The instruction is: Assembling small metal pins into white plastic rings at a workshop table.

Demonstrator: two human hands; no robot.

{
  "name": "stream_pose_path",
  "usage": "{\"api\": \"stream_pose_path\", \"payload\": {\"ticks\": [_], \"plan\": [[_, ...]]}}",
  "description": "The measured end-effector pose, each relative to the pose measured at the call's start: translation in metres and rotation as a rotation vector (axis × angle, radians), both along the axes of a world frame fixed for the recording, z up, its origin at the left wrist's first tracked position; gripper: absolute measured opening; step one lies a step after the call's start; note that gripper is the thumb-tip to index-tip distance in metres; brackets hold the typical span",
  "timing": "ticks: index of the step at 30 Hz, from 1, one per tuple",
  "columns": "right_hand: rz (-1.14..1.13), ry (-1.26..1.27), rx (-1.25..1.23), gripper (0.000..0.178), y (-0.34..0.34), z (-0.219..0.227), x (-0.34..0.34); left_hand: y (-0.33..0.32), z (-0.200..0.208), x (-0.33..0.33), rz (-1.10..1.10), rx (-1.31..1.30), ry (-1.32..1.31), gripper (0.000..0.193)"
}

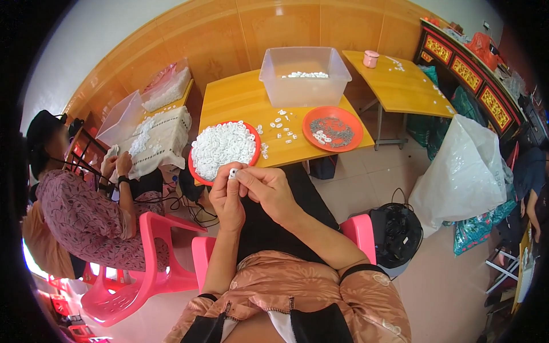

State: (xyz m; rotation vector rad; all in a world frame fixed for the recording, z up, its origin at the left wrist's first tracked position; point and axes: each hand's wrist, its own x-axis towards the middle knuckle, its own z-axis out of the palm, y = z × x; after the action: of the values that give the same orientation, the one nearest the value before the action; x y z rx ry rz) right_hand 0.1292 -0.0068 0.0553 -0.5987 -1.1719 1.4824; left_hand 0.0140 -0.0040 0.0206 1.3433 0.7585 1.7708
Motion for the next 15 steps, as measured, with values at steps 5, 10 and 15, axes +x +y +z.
{"api": "stream_pose_path", "payload": {"ticks": [5,10,15], "plan": [[0.061,-0.007,-0.087,0.029,0.001,0.013,0.006,0.005,0.009,-0.012,-0.131,0.035,0.037,0.025],[0.161,-0.063,-0.076,0.022,0.004,0.016,0.011,0.007,0.004,-0.012,-0.14,0.041,0.032,0.027],[-0.146,-0.589,0.563,0.019,0.006,0.013,0.011,0.003,0.005,-0.005,-0.22,-0.105,-0.241,0.03]]}}
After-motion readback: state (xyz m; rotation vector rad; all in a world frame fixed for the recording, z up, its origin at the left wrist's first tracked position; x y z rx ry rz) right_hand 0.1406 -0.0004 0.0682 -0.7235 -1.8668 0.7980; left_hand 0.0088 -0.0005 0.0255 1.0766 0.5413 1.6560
